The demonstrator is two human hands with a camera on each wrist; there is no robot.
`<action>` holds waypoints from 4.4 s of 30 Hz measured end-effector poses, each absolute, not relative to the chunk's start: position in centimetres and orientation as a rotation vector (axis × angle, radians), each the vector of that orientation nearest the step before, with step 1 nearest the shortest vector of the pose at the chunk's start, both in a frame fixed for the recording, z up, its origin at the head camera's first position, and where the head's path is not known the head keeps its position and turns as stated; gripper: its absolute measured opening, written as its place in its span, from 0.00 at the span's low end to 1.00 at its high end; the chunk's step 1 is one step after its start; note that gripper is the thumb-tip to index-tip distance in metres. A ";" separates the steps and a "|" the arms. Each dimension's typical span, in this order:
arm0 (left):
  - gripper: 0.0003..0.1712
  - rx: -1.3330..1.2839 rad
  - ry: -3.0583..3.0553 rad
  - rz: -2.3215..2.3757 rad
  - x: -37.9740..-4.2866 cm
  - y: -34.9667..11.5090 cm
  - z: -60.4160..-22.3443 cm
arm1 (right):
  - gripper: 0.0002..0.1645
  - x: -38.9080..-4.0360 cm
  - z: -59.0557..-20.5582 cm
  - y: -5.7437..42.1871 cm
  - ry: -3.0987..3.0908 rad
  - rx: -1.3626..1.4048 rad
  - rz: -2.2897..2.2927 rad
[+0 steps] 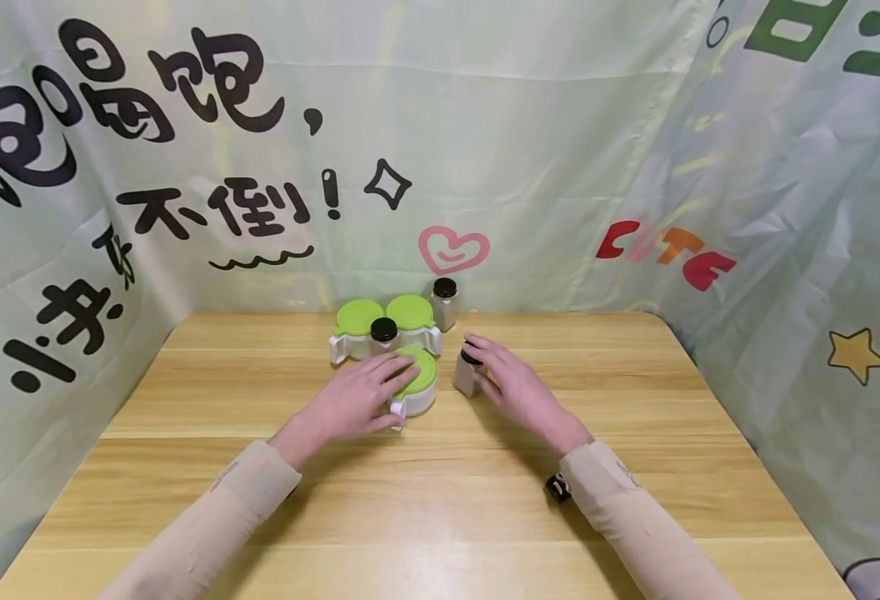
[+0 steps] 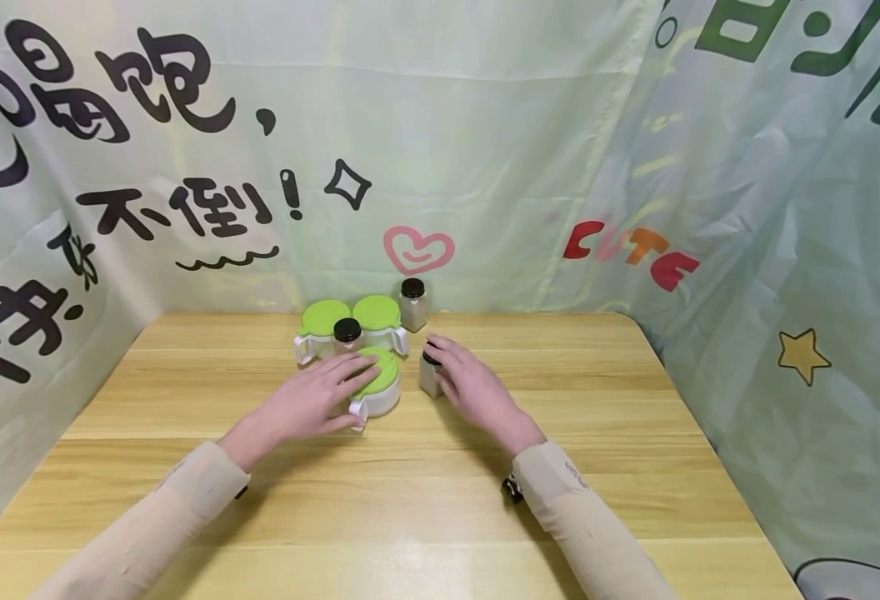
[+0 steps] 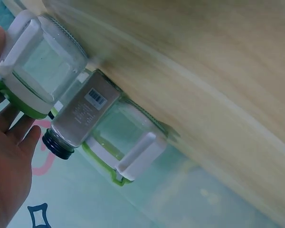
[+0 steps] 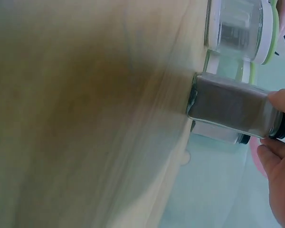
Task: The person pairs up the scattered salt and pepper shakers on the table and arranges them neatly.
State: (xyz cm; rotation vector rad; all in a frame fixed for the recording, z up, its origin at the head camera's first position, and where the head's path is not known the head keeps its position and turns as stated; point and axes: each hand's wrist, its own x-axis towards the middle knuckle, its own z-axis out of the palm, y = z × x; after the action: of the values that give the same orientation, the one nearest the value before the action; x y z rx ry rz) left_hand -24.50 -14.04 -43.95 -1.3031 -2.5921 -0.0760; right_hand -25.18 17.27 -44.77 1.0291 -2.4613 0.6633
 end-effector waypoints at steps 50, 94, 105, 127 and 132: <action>0.51 -0.977 -2.682 -0.420 -17.4 -25.2 -44.7 | 0.35 -23.5 -45.0 5.5 -2.542 1.126 1.616; 0.56 -0.660 -2.691 -0.519 -12.2 -36.4 -44.7 | 0.37 -21.8 -45.9 -8.9 -2.491 1.373 1.678; 0.59 -0.646 -2.695 -0.494 -11.7 -35.9 -44.1 | 0.39 -21.0 -45.9 -9.3 -2.537 1.412 1.432; 0.30 -0.671 -2.046 -0.916 -16.1 -26.2 -39.5 | 0.40 -20.7 -44.0 -3.5 -2.297 1.171 1.503; 0.32 -0.656 -2.018 -0.938 -17.9 -23.4 -38.5 | 0.40 -21.7 -43.8 -1.4 -2.185 1.031 1.568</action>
State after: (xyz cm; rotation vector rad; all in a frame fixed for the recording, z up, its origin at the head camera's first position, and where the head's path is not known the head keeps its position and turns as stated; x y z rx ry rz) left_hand -17.94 -23.42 -38.45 -0.6561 -2.0176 -0.9385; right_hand -21.74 -1.41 -43.80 1.0313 -2.1850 1.5680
